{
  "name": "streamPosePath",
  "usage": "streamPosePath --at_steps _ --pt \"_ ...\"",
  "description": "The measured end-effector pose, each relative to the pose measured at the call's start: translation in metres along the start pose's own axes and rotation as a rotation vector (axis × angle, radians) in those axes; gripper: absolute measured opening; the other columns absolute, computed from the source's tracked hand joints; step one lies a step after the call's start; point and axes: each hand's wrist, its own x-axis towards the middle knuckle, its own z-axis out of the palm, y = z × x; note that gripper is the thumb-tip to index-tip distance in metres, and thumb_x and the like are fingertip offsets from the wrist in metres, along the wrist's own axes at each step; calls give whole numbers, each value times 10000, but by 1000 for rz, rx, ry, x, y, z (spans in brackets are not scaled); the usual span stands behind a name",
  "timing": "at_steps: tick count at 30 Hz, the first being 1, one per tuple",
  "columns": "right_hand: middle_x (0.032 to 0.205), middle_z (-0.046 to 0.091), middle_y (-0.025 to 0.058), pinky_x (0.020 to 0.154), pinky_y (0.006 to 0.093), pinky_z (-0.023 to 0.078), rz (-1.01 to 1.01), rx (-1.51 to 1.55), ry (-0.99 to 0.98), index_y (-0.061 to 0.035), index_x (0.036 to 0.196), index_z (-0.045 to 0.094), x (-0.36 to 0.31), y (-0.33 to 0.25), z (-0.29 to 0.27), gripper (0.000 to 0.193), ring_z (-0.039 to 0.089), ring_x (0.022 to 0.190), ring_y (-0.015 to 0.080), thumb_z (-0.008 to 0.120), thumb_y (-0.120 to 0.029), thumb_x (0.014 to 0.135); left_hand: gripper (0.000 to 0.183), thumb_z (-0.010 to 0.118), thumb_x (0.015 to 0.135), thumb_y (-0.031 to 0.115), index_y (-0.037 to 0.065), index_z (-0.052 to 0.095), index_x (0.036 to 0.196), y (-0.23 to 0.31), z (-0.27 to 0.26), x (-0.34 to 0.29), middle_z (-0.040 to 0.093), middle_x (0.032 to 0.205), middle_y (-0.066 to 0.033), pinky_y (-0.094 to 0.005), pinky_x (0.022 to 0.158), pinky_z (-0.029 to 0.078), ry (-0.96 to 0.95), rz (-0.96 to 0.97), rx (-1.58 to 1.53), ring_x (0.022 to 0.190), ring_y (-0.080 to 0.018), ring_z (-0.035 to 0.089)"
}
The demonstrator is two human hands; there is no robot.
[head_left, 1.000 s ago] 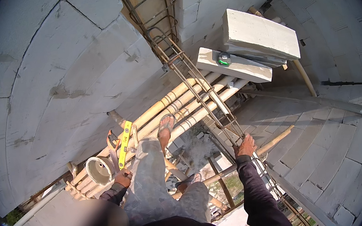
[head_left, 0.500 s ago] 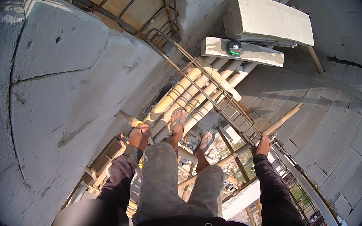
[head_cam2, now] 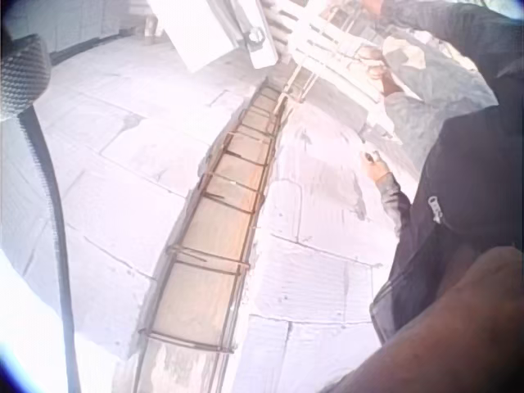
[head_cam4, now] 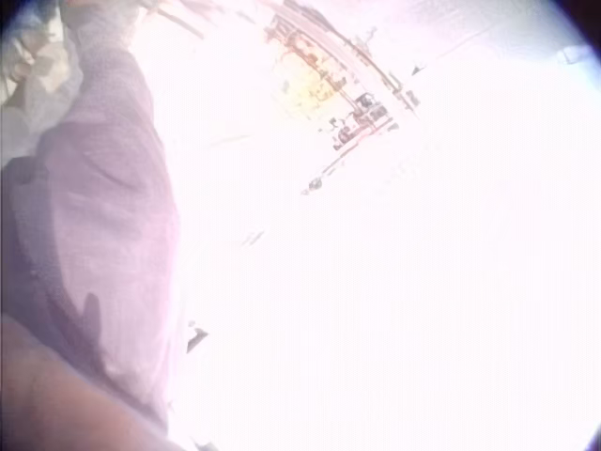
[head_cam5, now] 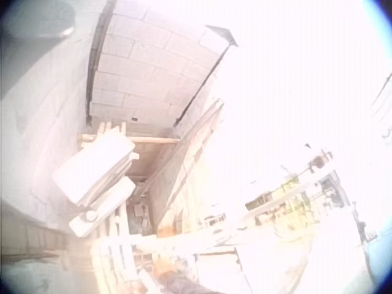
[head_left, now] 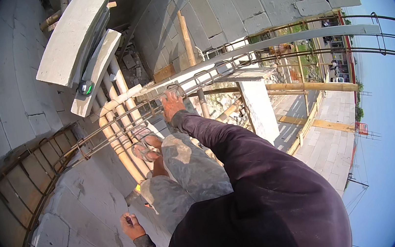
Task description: The person cuts a white rectangular block with a hand saw, applies mortar to the wall with a trowel, and places the block on a bamboo scaffold. They then lift a metal rebar cage, position it against the wall, and secure it using a hammer and chisel.
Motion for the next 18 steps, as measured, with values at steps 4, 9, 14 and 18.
streamPosePath --at_steps 4,9,14,18 --pt "1475 372 199 1107 494 349 133 402 -79 -55 1296 548 -90 -6 0 473 354 1391 385 672 -221 870 228 621 922 129 -33 580 1076 122 -110 22 595 968 -132 -371 748 489 153 297 289 830 -243 581" --pt "1382 487 264 1064 496 425 254 551 -326 -17 1216 626 -151 27 36 397 485 1296 424 611 -136 838 252 587 936 105 -32 572 1147 245 -204 34 590 1030 -133 -366 799 486 322 468 433 896 -250 578" --pt "1099 665 286 910 458 532 409 549 -266 34 1045 707 -181 85 76 339 648 1080 398 630 -157 776 254 588 931 87 -9 571 1165 252 -219 49 579 1068 -123 -365 838 484 351 513 287 950 -257 568" --pt "1066 680 279 889 456 540 485 643 -276 40 990 714 -206 108 40 302 660 1053 397 637 -169 787 274 632 889 90 -3 576 1141 236 -189 35 570 1084 -127 -377 817 488 189 475 334 941 -262 570"
